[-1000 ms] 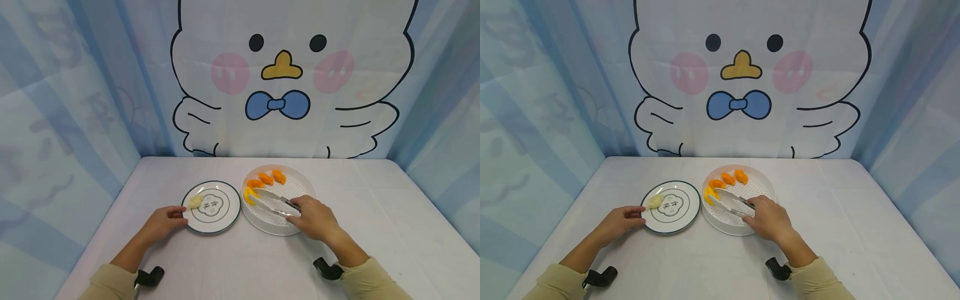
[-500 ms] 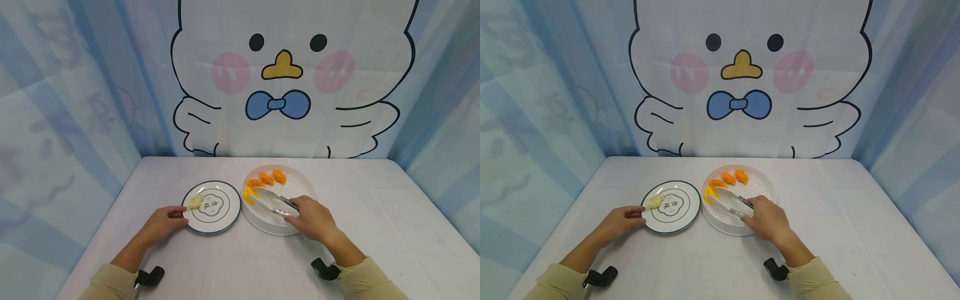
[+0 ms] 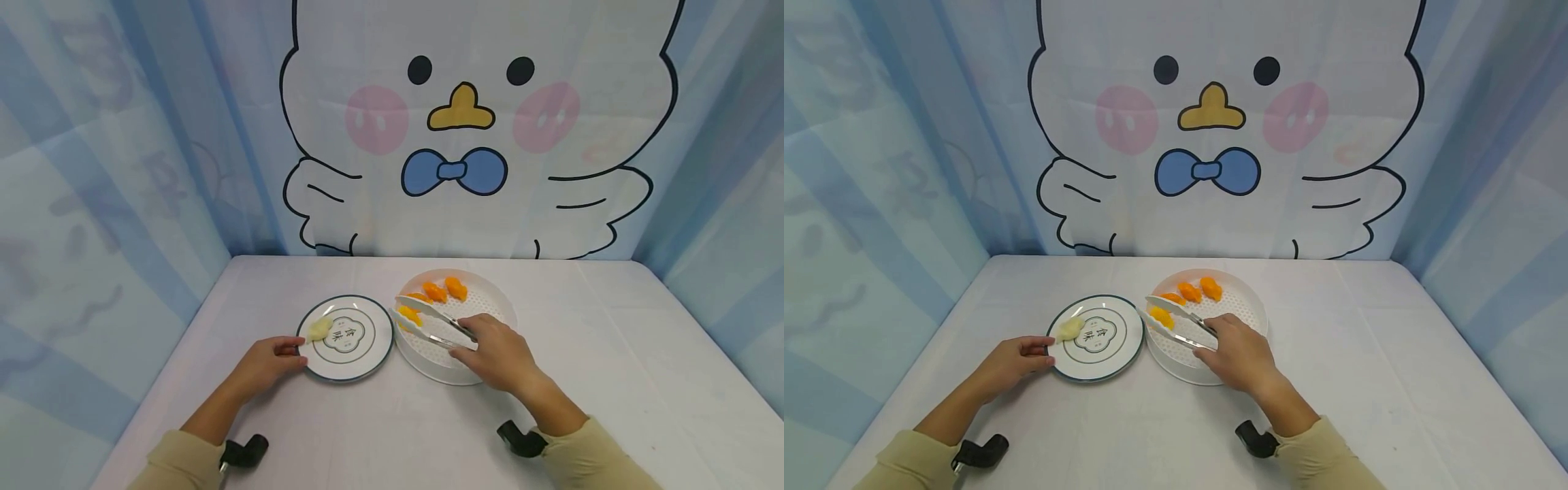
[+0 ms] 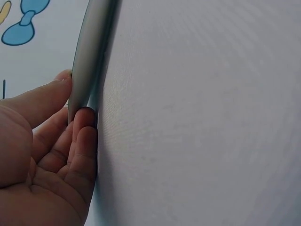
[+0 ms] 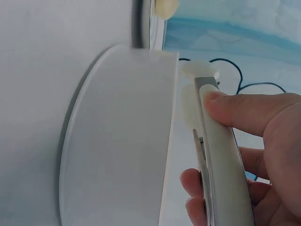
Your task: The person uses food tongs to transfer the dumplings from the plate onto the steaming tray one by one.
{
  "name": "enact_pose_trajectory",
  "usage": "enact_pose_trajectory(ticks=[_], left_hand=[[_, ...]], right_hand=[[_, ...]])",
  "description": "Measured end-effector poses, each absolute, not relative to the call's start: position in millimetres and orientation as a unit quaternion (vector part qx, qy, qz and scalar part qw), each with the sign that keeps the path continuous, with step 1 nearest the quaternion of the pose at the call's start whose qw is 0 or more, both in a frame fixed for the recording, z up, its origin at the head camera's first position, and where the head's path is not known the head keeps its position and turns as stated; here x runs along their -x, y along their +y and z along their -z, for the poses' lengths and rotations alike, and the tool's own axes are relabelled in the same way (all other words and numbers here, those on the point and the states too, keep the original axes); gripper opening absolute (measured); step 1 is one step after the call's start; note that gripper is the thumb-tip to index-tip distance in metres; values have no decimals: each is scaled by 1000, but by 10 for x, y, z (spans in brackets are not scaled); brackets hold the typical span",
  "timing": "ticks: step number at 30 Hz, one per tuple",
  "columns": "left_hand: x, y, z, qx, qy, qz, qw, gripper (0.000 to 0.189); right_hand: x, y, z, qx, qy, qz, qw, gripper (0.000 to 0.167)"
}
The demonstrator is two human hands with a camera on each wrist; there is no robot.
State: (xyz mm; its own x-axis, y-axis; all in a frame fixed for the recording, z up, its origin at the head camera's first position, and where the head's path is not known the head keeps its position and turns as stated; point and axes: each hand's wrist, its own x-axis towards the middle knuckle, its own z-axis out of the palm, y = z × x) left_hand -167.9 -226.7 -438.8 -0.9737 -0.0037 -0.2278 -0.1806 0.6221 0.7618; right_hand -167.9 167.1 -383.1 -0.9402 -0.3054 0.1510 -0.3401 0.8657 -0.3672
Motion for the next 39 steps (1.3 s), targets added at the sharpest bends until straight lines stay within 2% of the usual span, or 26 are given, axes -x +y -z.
enact_pose_trajectory(ticks=[8, 17, 39], left_hand=[[1683, -2262, 4384, 55, 894, -432, 103, 52], [1712, -2219, 4388, 63, 896, -428, 101, 64], [1740, -2219, 4336, 54, 888, -437, 132, 59]], right_hand=[[1738, 1407, 3828, -196, -959, -201, 23, 51], [1873, 1210, 3756, -220, -959, -180, 0, 51], [2001, 1022, 3838, -231, -954, -183, -52, 51]])
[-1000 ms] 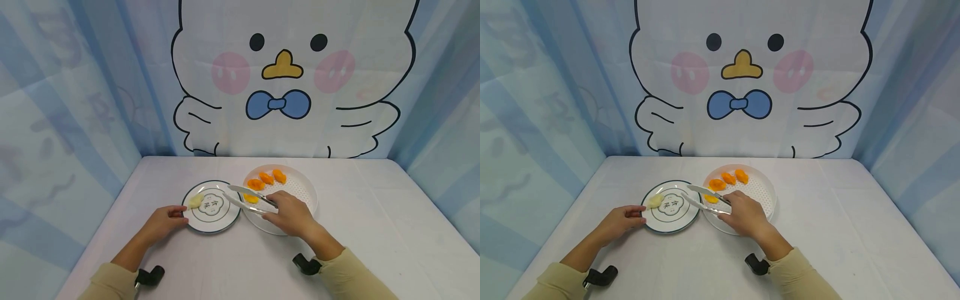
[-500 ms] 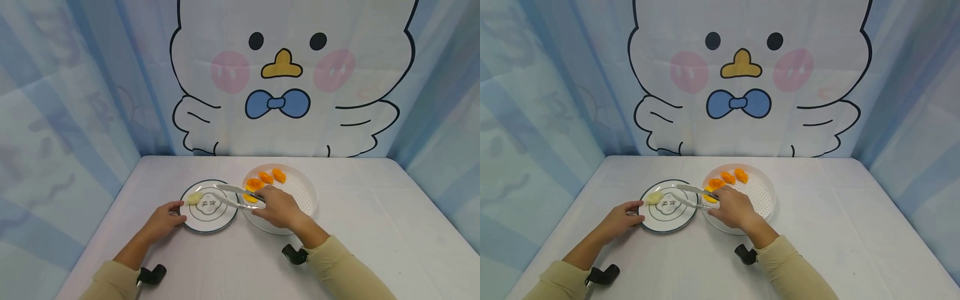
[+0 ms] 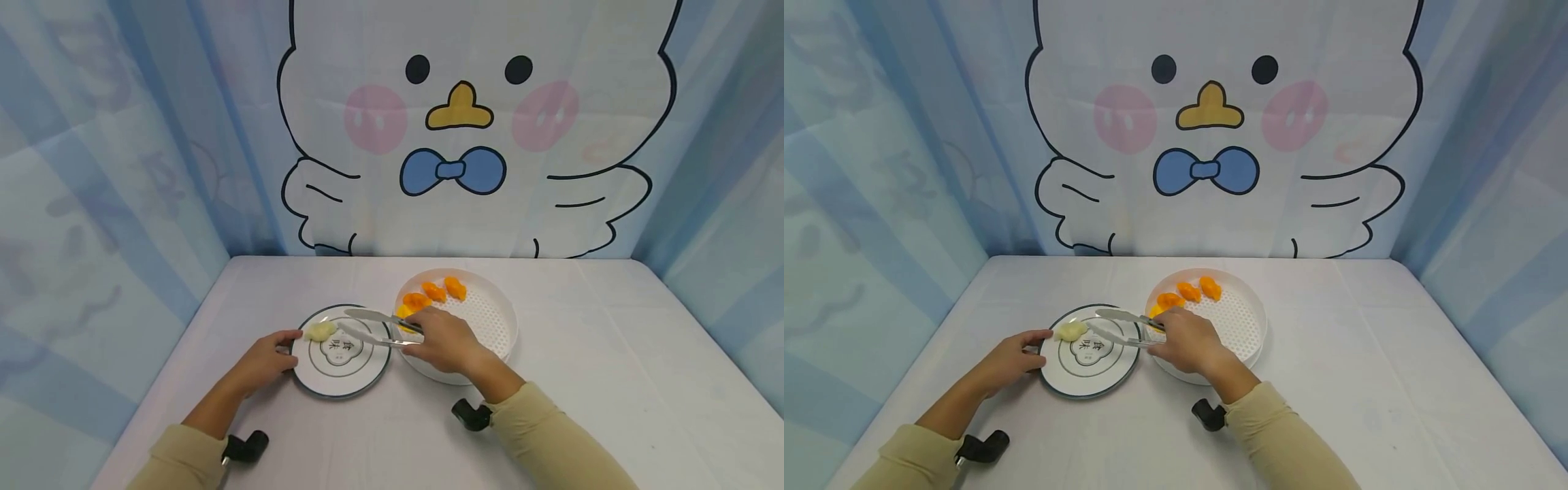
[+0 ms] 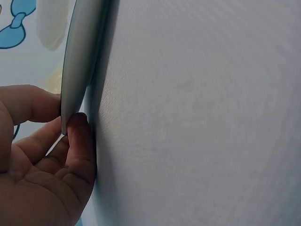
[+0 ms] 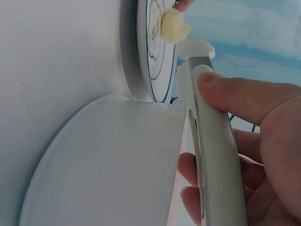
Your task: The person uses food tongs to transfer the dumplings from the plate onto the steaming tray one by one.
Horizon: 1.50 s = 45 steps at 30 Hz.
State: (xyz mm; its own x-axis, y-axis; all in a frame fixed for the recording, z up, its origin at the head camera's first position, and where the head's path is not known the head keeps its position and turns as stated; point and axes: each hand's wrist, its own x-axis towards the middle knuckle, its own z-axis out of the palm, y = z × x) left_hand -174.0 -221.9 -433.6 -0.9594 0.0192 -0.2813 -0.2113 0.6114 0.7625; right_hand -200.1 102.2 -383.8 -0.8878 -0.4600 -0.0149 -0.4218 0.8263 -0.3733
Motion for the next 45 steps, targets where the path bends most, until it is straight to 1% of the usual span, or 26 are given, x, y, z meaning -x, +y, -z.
enact_pose_trajectory(ticks=[11, 18, 24, 30, 35, 45], left_hand=[[1736, -2207, 4322, 48, 888, -435, 140, 58], [1738, -2201, 4314, 51, 887, -436, 143, 58], [1739, -2206, 4327, 43, 886, -439, 143, 59], [1731, -2217, 4346, 50, 887, -436, 143, 61], [1741, -2219, 4346, 49, 888, -435, 143, 62], [1728, -2234, 4323, 54, 885, -440, 140, 63]], right_hand=[[2068, 873, 3845, 252, 947, 184, 72, 50], [2099, 802, 3846, 256, 948, 170, 89, 52], [2101, 794, 3841, 262, 945, 172, 97, 48], [2092, 823, 3843, 275, 941, 177, 89, 40], [2073, 863, 3860, 274, 941, 181, 80, 40], [2008, 1049, 3779, 269, 936, 223, 37, 36]])
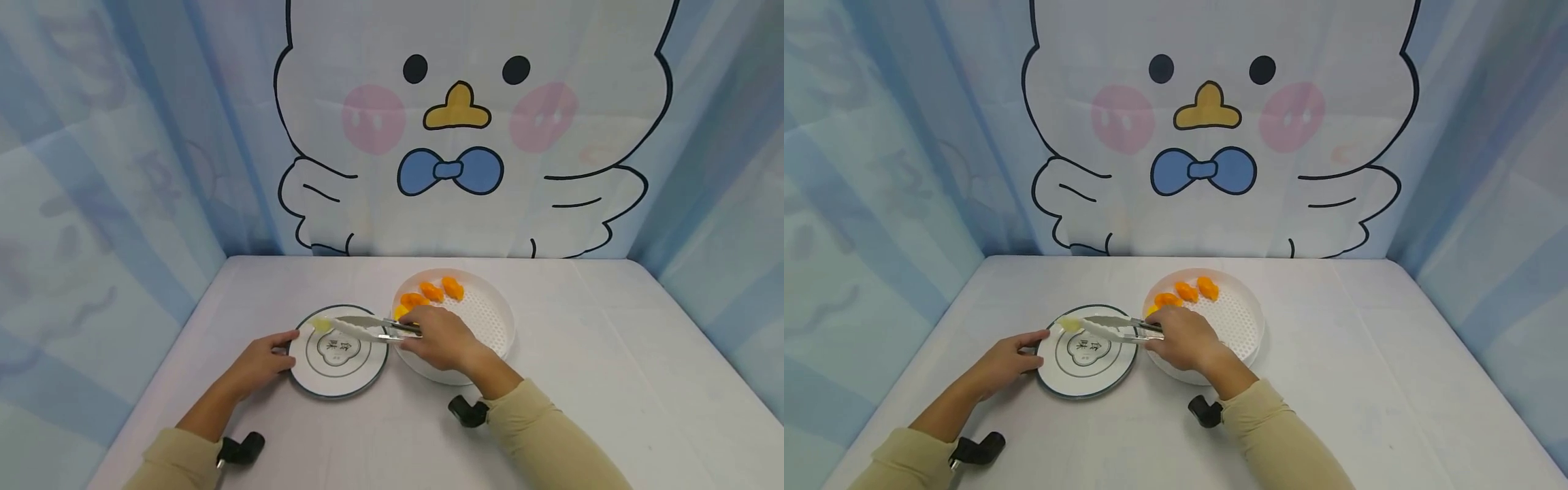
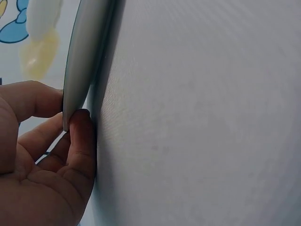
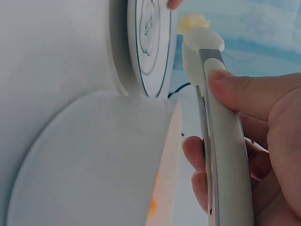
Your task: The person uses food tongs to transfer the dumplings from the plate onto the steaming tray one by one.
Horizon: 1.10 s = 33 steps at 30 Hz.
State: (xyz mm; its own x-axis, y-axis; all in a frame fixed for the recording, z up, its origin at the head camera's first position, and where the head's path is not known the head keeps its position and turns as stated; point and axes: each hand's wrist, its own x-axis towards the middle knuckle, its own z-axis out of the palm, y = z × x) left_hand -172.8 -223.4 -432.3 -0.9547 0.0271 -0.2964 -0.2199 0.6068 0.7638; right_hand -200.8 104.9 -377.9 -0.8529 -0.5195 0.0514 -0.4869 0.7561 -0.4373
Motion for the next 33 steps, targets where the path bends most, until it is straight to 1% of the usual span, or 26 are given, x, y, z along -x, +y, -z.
enact_pose_trajectory(ticks=[9, 15, 22, 33], left_hand=[[1732, -2263, 4372, 65, 891, -428, 138, 62], [1734, -2272, 4386, 62, 888, -435, 134, 63], [1738, -2268, 4382, 54, 885, -445, 128, 66], [1732, -2266, 4370, 53, 885, -444, 129, 68]], right_hand=[[1992, 1426, 3681, 246, 943, 223, -6, 41], [1986, 1694, 3659, 210, 950, 231, -11, 43], [1941, 1999, 3641, 179, 954, 240, -19, 42], [1797, 2432, 3760, 129, 963, 238, -20, 44]])
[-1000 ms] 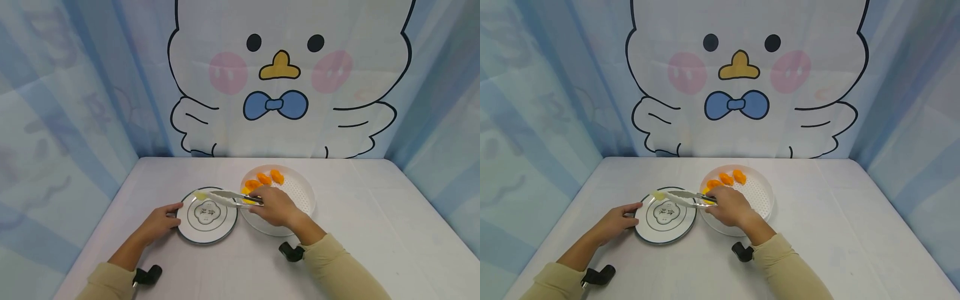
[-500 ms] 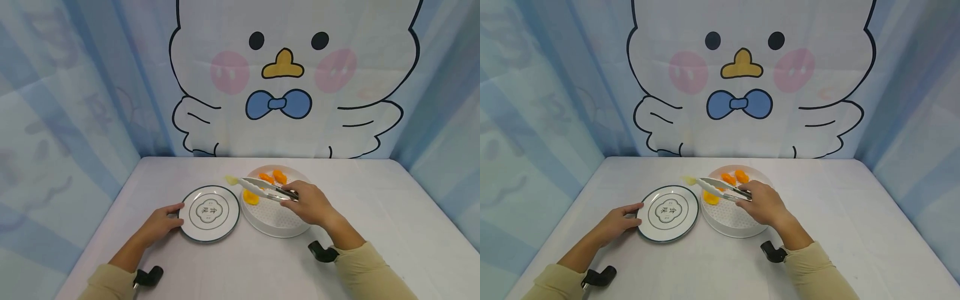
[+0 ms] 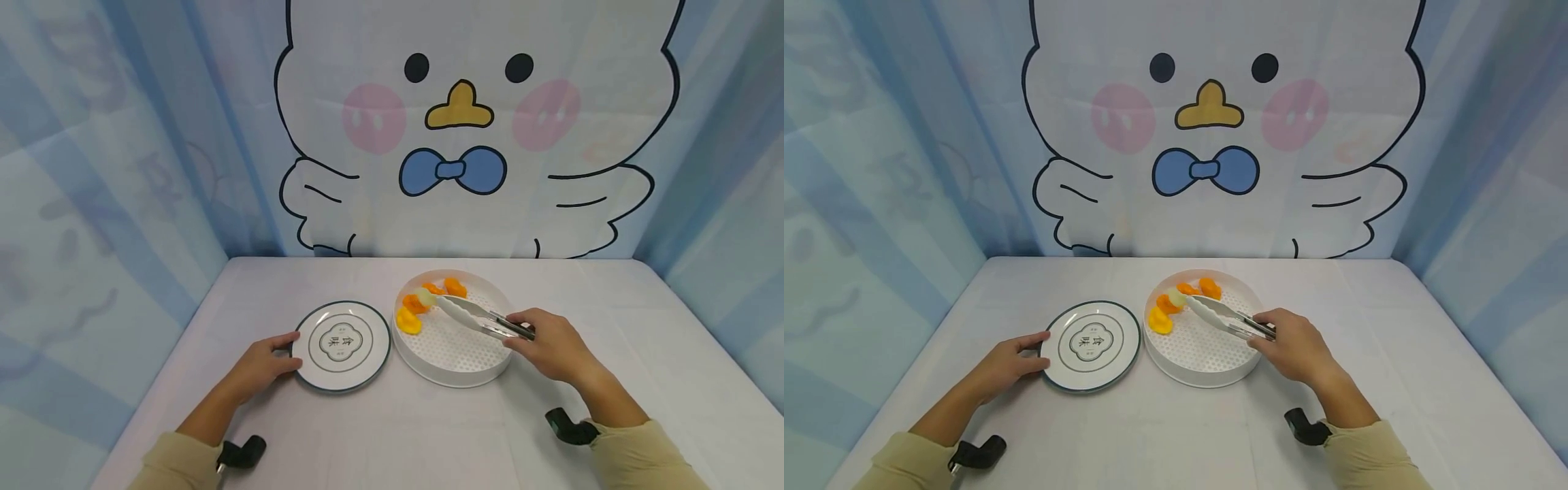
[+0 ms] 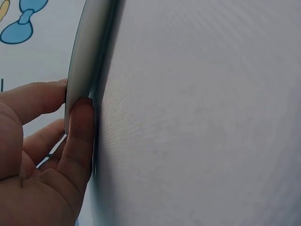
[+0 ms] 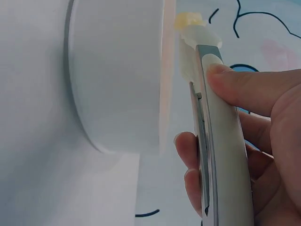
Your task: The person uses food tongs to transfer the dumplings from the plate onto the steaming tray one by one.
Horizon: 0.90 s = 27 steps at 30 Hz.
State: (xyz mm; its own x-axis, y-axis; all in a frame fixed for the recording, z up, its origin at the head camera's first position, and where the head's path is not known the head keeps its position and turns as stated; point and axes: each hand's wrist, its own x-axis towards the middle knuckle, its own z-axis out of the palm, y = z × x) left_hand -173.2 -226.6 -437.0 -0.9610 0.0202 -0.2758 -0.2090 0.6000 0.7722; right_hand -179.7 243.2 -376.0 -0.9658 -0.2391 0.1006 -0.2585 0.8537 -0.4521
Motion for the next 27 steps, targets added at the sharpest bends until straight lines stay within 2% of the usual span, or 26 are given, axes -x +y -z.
enact_pose_trajectory(ticks=[10, 27], left_hand=[[1722, -2256, 4369, 53, 883, -449, 125, 68], [1702, -2223, 4342, 48, 891, -436, 119, 67]], right_hand=[[1800, 2611, 3810, -120, -969, -214, 30, 44], [1840, 2584, 3754, -103, -979, -176, -3, 45]])
